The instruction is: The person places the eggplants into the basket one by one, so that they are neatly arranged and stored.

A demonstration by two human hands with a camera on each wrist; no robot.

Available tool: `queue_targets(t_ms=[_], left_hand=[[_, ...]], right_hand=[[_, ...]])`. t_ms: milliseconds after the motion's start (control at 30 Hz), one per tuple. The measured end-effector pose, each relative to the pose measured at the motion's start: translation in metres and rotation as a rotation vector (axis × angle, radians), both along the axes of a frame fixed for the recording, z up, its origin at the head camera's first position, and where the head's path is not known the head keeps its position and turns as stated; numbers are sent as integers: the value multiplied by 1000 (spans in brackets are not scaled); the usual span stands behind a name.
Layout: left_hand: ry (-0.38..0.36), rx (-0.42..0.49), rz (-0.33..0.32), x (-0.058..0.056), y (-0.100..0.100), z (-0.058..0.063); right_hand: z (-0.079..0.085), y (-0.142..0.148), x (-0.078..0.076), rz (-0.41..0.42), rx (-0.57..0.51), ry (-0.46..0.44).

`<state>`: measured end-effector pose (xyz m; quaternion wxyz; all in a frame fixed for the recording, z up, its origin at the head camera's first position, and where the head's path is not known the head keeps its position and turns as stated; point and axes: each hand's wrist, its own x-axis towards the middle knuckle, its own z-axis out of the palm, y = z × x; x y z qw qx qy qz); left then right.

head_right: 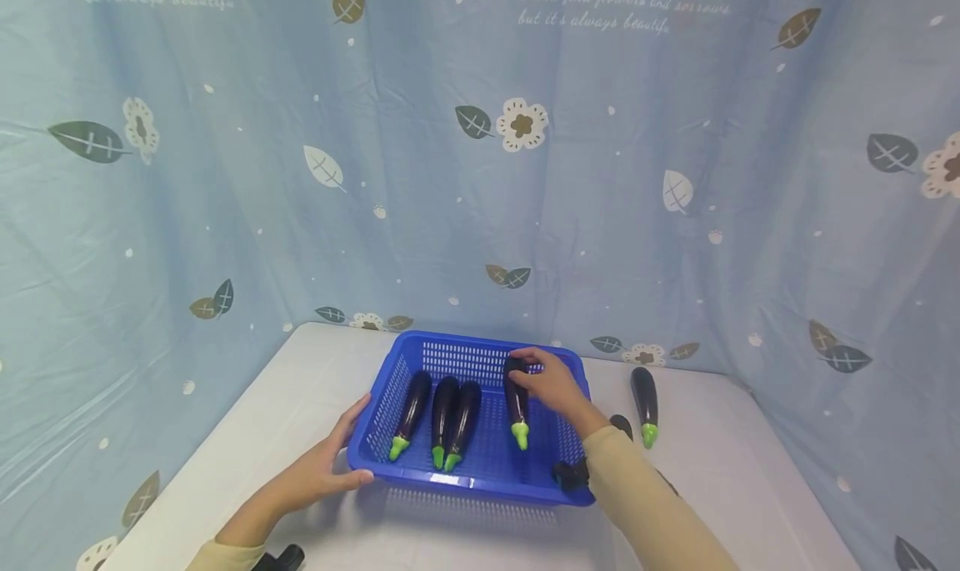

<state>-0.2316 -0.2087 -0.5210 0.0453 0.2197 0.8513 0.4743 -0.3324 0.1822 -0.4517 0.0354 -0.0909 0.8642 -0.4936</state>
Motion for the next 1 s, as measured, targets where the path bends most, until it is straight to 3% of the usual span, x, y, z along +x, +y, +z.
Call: queue_targets(t_ms=[500, 1000], left_hand=[[-1, -3, -2, 0, -1, 0], [-3, -8, 2, -1, -1, 0]], right_hand=[[-10, -7, -8, -7, 20, -23], [-26, -22, -11, 37, 27, -76]])
